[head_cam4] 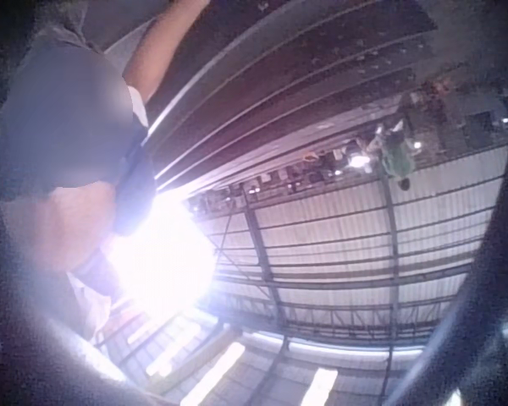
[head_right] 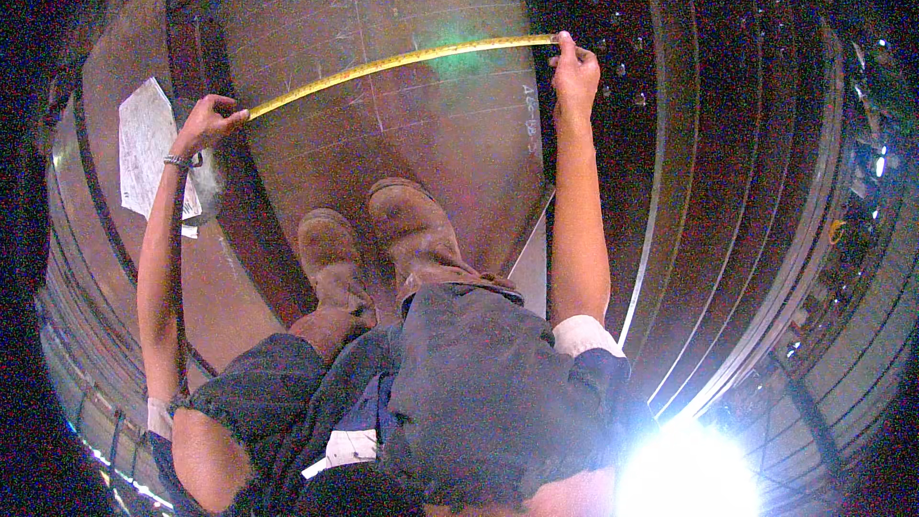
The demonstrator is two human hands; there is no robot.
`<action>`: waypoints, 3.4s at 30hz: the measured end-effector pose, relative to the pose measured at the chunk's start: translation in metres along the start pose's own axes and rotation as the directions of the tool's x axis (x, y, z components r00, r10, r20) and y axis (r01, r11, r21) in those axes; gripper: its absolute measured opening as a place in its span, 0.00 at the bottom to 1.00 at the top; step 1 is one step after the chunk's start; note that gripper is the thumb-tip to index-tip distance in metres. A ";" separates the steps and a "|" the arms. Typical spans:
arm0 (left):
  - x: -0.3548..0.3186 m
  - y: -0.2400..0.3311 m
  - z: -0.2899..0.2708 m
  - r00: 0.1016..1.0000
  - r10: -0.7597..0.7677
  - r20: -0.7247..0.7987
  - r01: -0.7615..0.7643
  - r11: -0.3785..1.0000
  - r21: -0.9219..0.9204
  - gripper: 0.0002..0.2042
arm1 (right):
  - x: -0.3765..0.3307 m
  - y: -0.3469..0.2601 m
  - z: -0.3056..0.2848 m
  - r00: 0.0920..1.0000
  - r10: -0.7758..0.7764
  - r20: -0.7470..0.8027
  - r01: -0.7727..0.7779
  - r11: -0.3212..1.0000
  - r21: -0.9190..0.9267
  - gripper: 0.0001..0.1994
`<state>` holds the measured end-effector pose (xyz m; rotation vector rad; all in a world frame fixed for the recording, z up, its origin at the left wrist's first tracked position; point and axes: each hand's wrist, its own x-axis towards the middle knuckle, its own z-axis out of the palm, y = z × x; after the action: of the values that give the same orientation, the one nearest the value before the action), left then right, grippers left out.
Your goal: The person measures a large metal sheet with a tape measure and marks it with chalk. They then consult a paper document and use a straightedge to draw straight lines on the sheet.
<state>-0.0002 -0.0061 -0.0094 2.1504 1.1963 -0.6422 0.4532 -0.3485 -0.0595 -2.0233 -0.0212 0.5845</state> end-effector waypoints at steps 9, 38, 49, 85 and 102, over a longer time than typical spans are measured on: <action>0.002 -0.007 0.001 1.000 0.009 0.004 -0.009 1.000 -0.012 0.35 | -0.012 -0.006 0.009 0.979 0.096 0.182 -0.127 0.978 0.167 0.15; -0.002 0.010 -0.003 1.000 0.015 0.020 -0.016 1.000 0.010 0.24 | -0.017 0.004 0.022 0.994 0.095 0.060 -0.111 0.909 0.401 0.07; -0.005 0.010 -0.002 1.000 0.003 0.008 -0.003 1.000 0.006 0.25 | -0.022 -0.001 0.026 0.994 0.102 0.024 -0.103 0.914 0.393 0.07; 0.003 -0.011 0.008 0.989 0.082 -0.127 -0.073 0.995 0.069 0.34 | -0.018 0.003 0.024 0.995 0.083 0.060 -0.099 0.923 0.371 0.09; -0.001 -0.003 -0.003 0.998 -0.055 0.019 0.054 0.997 0.059 0.41 | -0.026 -0.070 -0.008 0.937 -0.345 0.053 0.327 0.920 0.215 0.12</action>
<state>-0.0032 -0.0030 -0.0073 2.1601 1.2432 -0.7301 0.4495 -0.3257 0.0117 -1.7416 -0.3451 0.4375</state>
